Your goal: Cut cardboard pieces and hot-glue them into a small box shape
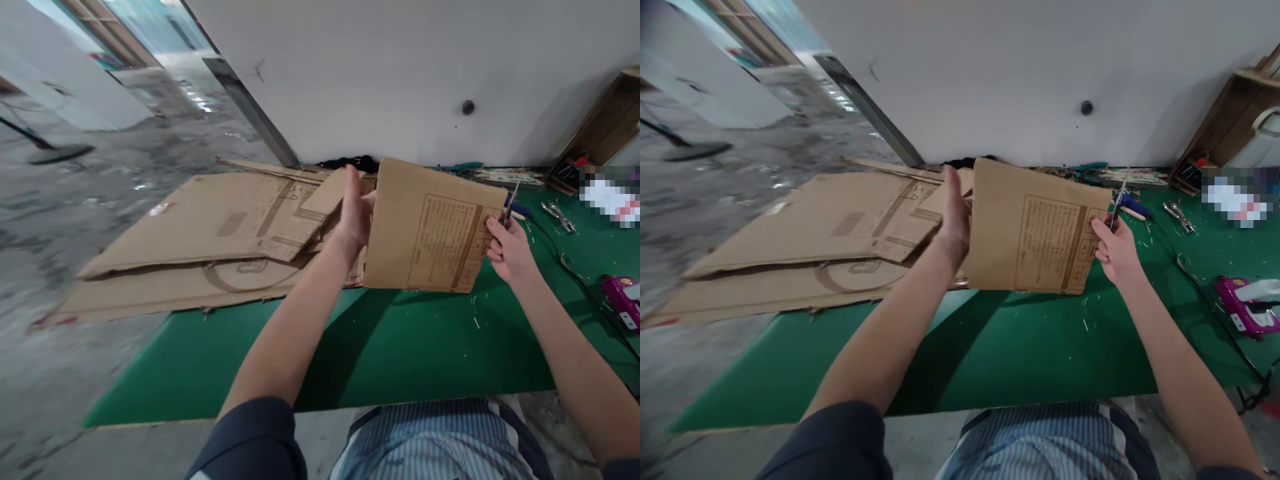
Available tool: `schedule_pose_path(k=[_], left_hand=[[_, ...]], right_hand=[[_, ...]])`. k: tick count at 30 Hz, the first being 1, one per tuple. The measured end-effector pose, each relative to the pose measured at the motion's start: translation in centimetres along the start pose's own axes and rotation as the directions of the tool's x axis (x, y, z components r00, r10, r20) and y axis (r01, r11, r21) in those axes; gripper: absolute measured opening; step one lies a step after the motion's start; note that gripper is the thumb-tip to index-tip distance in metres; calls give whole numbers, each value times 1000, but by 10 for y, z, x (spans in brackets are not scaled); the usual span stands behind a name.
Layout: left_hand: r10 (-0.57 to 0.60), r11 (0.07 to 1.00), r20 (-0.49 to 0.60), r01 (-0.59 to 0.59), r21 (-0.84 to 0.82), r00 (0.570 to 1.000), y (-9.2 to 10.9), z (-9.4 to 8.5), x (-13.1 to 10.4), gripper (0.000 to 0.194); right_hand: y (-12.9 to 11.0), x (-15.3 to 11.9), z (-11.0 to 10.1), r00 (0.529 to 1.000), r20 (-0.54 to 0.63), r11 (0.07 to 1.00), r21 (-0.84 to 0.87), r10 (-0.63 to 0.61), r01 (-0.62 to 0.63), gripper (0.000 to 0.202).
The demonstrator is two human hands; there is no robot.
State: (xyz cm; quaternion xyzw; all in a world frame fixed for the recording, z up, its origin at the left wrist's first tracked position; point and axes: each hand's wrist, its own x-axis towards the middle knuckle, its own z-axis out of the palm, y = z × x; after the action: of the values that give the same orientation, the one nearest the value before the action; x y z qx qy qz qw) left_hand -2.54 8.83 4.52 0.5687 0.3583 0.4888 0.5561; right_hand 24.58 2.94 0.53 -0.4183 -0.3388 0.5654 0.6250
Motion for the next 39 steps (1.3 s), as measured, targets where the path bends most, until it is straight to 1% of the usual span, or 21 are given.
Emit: schedule_pose_path(k=[1,2,3,4,5,6,7,9,11,13,14,16,18,20,22,24,26,27,31,36,39], left_hand=[[-8,999,64,10,-40,998,4,-1,-4,83],[-13,998,127,21,-62,992,7,0,-6,88],[-16,998,173,27,-58,985,9,2,-7,85],[-16,999,182,21,-29,983,9,5,-6,78],[-7,1000,155,6,8,988,8,9,-5,72],[11,999,101,-14,32,995,6,13,-2,66],[36,999,37,-38,35,999,3,16,0,60],[97,995,-88,-97,0,991,-4,21,6,52],[138,988,-182,-148,-43,974,-10,20,10,48],[134,983,-240,-160,-92,961,-16,18,13,46],[118,982,-261,-152,-115,958,-19,17,14,45],[57,985,-281,-100,-141,958,-28,19,15,46],[-40,990,-254,5,-138,966,-36,26,14,46],[-128,986,-193,103,-133,973,-42,34,11,48],[-157,981,-130,141,-130,979,-44,39,8,50],[-134,984,-91,122,-128,987,-46,38,6,54],[-114,984,-71,103,-143,991,-47,31,6,58],[-117,982,-62,106,-159,991,-49,27,5,60],[-179,971,6,178,-162,984,-53,17,5,66],[-181,974,-29,175,-144,983,-54,18,4,62],[-164,978,-37,157,-134,986,-54,17,3,62]], right_hand=[[-1,0,0,999,-25,999,-18,-38,38,49],[-1,1,0,996,-46,996,-39,-79,77,48],[-1,1,-1,991,-64,991,-62,-119,115,46],[0,1,-1,985,-76,986,-83,-154,148,44],[1,2,-2,980,-86,980,-100,-182,173,42],[2,2,-3,976,-92,975,-119,-197,186,41],[4,3,-5,976,-91,973,-143,-196,182,39],[8,5,-7,985,-66,969,-203,-159,143,36],[13,7,-9,993,6,965,-233,-119,117,36],[19,9,-9,989,83,969,-208,-122,137,38],[21,10,-10,985,92,969,-188,-146,161,38],[25,12,-10,976,46,960,-175,-213,218,35],[25,14,-11,955,-27,941,-183,-294,285,33],[23,14,-13,945,-57,937,-166,-321,308,33],[18,11,-13,969,-29,964,-112,-247,242,37],[14,7,-12,995,55,994,-61,-89,92,42],[12,2,-11,988,143,998,-42,51,-45,46],[12,0,-11,981,172,996,-40,90,-84,48],[13,-3,-11,969,222,994,-26,113,-110,47],[17,-4,-12,969,206,990,-10,137,-138,53],[20,-5,-13,967,205,988,-7,150,-151,52]])
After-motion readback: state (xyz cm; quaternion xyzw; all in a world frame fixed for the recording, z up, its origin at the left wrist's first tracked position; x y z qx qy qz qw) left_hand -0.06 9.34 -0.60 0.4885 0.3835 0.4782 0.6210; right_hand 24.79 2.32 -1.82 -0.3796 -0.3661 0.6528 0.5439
